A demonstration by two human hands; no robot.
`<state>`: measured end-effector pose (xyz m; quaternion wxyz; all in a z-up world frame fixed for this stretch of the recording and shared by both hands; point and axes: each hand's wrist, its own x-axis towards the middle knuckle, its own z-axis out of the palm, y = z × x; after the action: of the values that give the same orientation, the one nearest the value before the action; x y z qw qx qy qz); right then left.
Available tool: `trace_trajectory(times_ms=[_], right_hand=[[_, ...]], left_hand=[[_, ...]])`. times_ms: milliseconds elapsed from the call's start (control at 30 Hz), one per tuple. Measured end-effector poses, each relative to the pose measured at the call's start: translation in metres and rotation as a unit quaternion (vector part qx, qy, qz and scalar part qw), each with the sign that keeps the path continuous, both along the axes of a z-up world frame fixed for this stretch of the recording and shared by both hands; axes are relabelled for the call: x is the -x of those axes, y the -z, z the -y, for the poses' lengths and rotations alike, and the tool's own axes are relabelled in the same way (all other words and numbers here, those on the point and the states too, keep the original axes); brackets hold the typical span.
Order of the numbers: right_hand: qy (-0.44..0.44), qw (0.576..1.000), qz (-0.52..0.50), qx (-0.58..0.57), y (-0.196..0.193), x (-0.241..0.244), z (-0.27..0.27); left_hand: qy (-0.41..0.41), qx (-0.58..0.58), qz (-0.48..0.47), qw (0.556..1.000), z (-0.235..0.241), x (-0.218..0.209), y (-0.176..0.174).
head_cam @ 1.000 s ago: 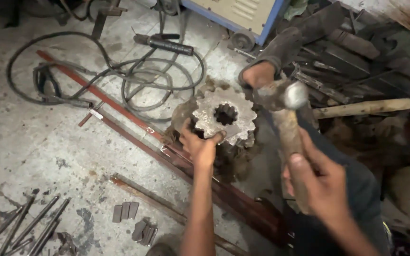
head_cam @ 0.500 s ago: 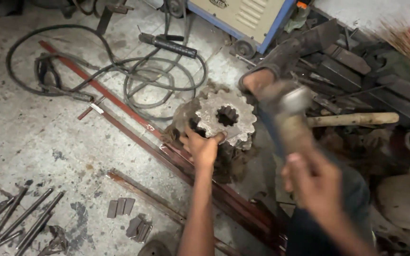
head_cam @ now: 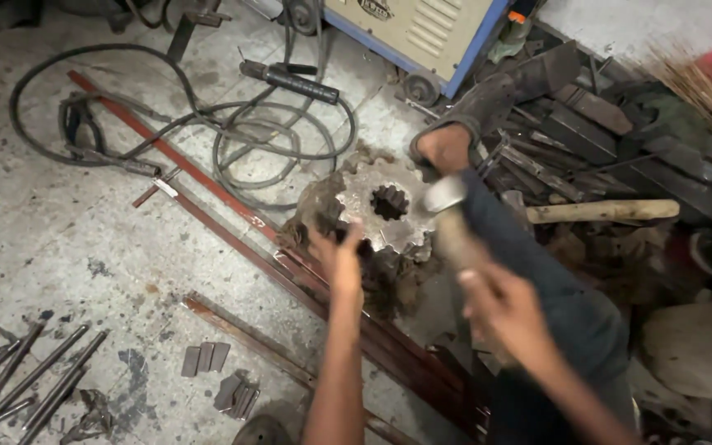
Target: Manually hammering and fitting metal rods into a large gear.
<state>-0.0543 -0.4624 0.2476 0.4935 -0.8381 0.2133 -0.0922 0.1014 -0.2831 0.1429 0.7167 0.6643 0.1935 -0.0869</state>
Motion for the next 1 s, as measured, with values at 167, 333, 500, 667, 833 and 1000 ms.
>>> trace_trajectory(times_ms=[167,333,500,667,833,1000], right_hand=[[0.021,0.976,-0.190,-0.105,-0.061,-0.012,-0.019],[-0.019,0.999,-0.013,-0.036,-0.124,0.005,-0.017],[-0.010,0.977,0.210,0.040,-0.048,0.007,-0.022],[-0.003,0.975,-0.169,-0.144,-0.019,-0.031,-0.016],[-0.029,0.986,-0.147,-0.075,-0.090,-0.029,-0.009],[-0.044,0.990,0.131,0.029,-0.109,0.003,-0.036]], left_hand=[[-0.109,0.203,0.087,0.969,-0.005,-0.004,0.019],[-0.121,0.224,0.071,0.965,0.002,-0.003,0.036],[-0.131,0.266,0.033,0.954,-0.001,-0.002,0.053],[-0.154,0.280,-0.027,0.947,-0.003,-0.010,0.050],[-0.162,0.291,-0.016,0.943,-0.003,-0.011,0.060],[-0.160,0.289,-0.005,0.944,-0.004,-0.008,0.058]])
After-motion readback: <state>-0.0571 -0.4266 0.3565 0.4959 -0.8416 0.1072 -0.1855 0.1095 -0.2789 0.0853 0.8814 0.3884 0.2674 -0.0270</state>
